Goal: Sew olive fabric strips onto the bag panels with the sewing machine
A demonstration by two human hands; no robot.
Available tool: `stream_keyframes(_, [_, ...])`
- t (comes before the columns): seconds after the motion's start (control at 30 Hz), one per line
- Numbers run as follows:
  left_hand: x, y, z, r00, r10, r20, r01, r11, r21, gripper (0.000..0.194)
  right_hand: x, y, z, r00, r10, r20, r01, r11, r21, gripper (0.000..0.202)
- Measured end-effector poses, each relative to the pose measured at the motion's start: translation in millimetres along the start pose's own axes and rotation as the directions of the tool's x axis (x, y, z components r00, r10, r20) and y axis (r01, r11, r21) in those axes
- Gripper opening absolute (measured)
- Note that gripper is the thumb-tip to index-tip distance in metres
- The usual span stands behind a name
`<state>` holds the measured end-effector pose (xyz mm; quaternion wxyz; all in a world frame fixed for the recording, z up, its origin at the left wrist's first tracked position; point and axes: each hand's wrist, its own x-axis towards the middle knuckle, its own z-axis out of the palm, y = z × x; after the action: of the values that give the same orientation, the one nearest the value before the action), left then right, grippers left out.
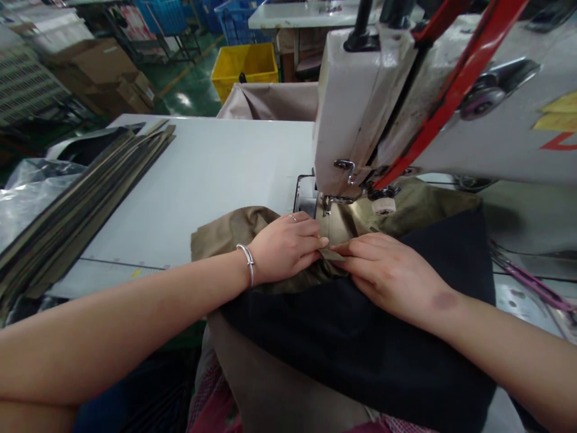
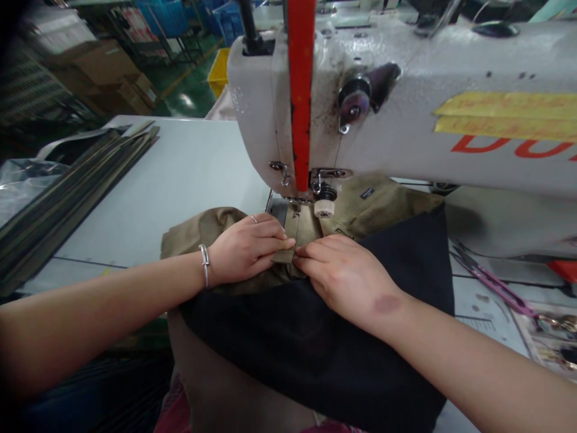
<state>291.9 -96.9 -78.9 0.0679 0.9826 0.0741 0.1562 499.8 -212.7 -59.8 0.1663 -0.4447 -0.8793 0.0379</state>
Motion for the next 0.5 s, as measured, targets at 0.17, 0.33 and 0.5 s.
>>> stream_keyframes(0.17, [8, -9, -2.8, 1.000, -0.013, -0.020, 0.014, 0.999, 0.031, 0.028, 7, 11, 0, 1.000, -0.002, -0.003, 0.002, 1.000, 0.003, 0.027])
stream_keyframes(0.33, [14, -17, 4.5, 0.998, -0.040, -0.038, 0.041, 0.998, 0.040, 0.029, 12, 24, 0, 1.000, 0.006, 0.001, -0.006, 1.000, -0.018, 0.028])
stream_keyframes(0.5, [23, -24, -10.1, 0.998, -0.053, 0.043, 0.052, 0.998, 0.027, 0.028, 20, 26, -9, 0.996, 0.043, 0.081, -0.037, 0.997, -0.069, 0.025])
